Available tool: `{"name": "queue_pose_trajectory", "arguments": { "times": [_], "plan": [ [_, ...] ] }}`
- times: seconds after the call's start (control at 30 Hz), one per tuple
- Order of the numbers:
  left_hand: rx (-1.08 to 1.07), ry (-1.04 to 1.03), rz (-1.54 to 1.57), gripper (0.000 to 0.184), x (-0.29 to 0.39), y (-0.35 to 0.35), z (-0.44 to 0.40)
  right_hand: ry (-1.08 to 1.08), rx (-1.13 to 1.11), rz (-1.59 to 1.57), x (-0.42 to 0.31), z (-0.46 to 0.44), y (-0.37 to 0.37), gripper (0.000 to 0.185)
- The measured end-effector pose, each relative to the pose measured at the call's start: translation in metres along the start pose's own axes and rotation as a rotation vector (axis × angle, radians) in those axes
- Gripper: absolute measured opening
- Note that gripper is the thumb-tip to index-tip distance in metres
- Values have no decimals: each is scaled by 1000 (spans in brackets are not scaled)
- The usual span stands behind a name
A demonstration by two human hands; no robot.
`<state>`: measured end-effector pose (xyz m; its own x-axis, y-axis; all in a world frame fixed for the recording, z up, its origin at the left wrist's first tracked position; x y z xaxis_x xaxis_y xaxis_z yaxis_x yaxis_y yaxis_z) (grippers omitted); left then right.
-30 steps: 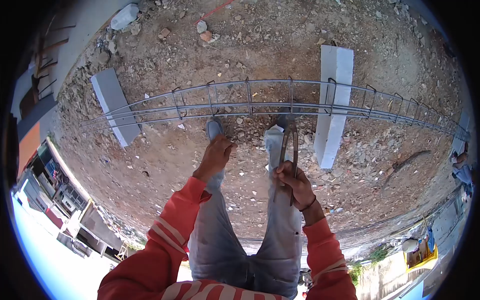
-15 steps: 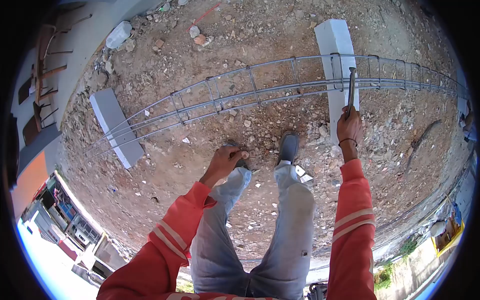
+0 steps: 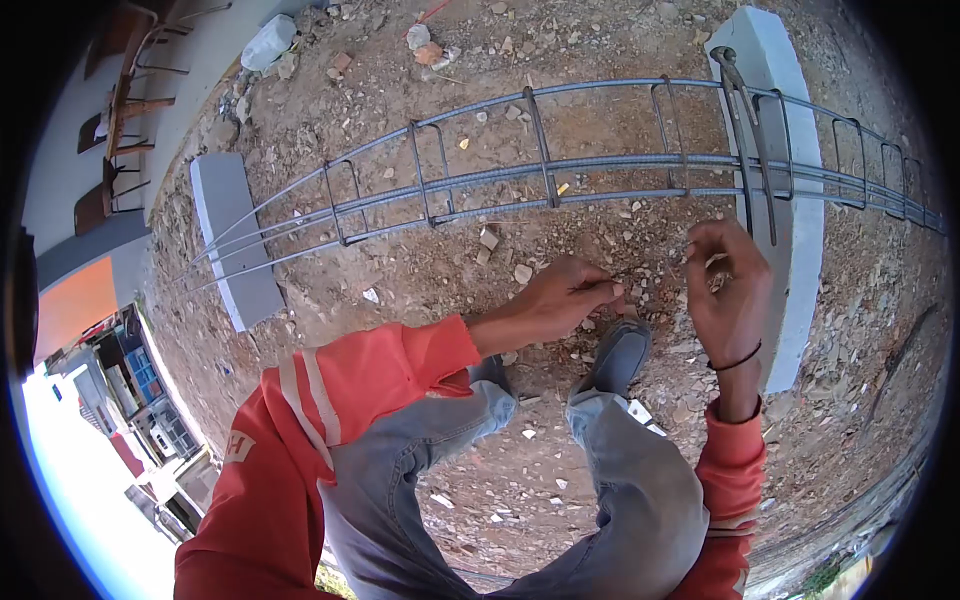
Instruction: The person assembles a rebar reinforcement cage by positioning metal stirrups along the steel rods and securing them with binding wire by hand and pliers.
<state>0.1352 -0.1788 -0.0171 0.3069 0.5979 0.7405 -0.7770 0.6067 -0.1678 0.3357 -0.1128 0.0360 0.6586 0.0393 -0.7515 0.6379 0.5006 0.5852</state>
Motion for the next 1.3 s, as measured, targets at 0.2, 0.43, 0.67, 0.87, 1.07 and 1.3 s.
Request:
{"name": "queue_pose_trajectory", "arguments": {
  "times": [0.2, 0.43, 0.67, 0.87, 1.07, 1.3],
  "plan": [
    [117, 108, 708, 34, -64, -15, -42, 177, -292, -515, 6, 20, -89, 23],
    [25, 48, 551, 24, -42, 20, -26, 250, -139, -683, 33, -1, -117, 9],
    [68, -193, -29, 25, 25, 37, 8, 270, -84, -809, 7, -7, -72, 20],
    [220, -556, -165, 24, 97, 51, 51, 441, -34, -1200, -44, -21, -46, 17],
    [247, -923, 26, 20, 197, 82, 97, 694, 67, -1171, -130, -46, 36, 17],
    [422, -1139, 40, 18, 237, 114, 136, 965, 434, -826, -184, -35, 120, 16]
  ]
}}
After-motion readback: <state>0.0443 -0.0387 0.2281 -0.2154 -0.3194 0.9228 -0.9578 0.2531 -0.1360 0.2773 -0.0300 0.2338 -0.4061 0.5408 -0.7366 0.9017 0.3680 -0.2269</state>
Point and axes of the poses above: each hand's wrist, its own z-axis away from the middle knuckle, its own y-axis out of the back of the hand, x = y × z, the point moved 3 cm from there along -z, towards the middle knuckle, and after that the axes turned 14 degrees about -x, right-handed, at the moved point
